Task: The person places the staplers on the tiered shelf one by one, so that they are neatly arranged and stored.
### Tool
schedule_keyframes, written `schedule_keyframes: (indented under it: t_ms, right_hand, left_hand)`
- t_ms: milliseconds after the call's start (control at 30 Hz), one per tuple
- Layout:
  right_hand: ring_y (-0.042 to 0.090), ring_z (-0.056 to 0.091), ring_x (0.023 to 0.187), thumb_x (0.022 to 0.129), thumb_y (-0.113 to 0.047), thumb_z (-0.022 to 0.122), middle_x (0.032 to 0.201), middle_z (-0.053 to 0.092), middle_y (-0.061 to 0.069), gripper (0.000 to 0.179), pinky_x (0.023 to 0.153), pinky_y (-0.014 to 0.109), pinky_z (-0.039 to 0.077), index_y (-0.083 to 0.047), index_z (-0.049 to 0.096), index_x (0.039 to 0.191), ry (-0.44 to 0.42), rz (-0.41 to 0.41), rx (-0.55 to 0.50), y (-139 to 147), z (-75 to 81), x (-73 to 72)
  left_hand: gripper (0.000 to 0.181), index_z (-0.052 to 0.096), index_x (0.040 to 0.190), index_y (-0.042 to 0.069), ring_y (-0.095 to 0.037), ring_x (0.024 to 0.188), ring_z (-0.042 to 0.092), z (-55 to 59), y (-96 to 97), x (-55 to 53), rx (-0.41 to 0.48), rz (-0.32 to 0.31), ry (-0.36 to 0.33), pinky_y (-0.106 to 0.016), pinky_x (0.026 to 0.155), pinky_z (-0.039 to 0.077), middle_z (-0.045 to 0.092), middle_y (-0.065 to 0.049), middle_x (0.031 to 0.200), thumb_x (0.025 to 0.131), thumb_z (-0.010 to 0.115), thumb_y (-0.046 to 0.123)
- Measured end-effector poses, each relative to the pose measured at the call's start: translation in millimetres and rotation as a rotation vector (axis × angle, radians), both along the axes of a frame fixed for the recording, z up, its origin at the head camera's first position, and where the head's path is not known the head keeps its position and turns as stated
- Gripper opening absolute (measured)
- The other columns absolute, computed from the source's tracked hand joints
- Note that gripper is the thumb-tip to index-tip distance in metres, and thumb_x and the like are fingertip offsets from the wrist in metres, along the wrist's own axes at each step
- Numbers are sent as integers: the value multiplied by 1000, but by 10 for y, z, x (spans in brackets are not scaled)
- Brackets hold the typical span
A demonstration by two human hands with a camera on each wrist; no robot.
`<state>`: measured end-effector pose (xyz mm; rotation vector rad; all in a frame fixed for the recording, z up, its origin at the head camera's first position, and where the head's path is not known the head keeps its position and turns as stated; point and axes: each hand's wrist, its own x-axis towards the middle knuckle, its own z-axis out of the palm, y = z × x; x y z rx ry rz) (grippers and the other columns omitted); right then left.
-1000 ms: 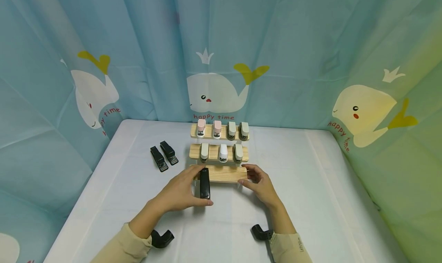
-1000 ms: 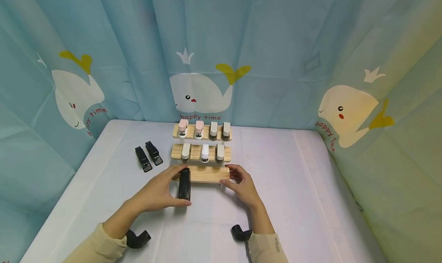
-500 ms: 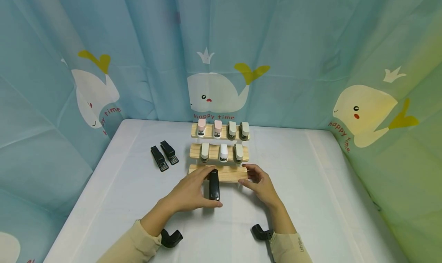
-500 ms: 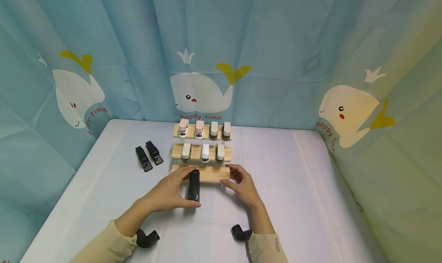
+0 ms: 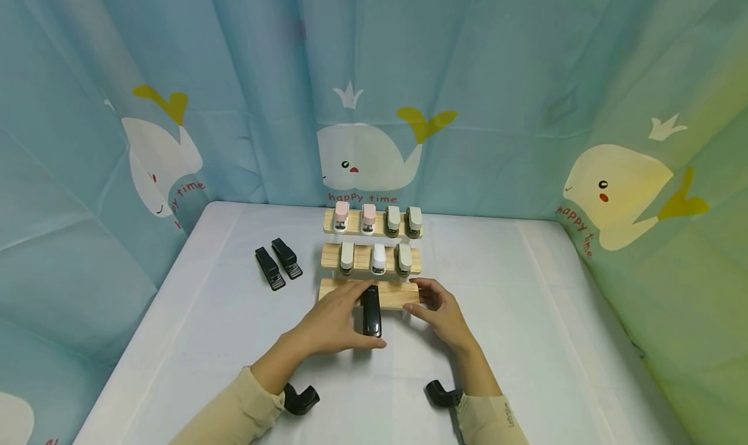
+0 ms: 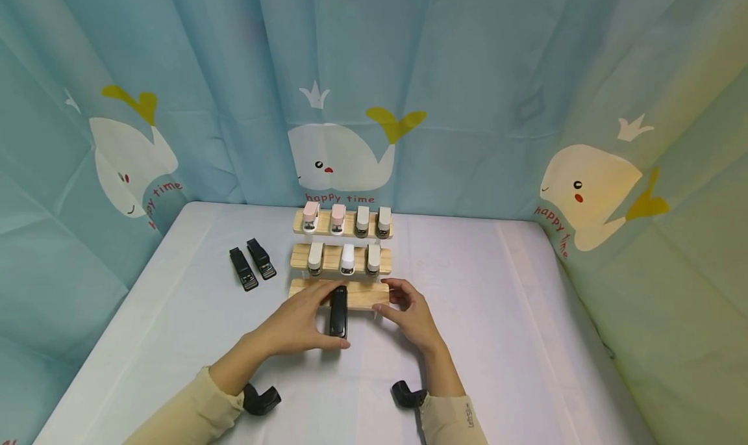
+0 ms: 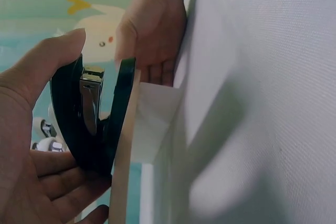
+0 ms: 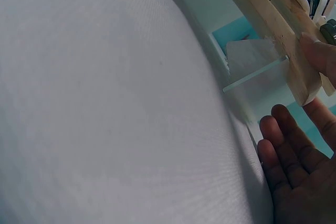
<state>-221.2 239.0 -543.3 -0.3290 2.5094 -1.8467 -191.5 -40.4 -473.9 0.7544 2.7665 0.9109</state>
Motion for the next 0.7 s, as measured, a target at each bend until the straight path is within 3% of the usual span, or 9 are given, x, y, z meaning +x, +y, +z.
schedule_keyframes:
  t_ms: [433,700]
  right_hand:
    - [23,63,110,88,-13,83,124,67,17,55,95,25,52,-7,61,138,-7,7,-13,1,7,10]
    - [25,63,110,89,-14,82,123,68,17,53,96,26,51,-8,61,137,3,11,-9,9,-6,-3]
  left_hand:
    - [115,30,164,19,-34,155,32,-23,96,-67,-38,-11,-5,-55,125,29,41,-6,165,76,76,76]
    - [116,25,166,17,-31,158,27,-37,157,-63,0,12,-59,-55,126,29,35,-8,168,78,77,73]
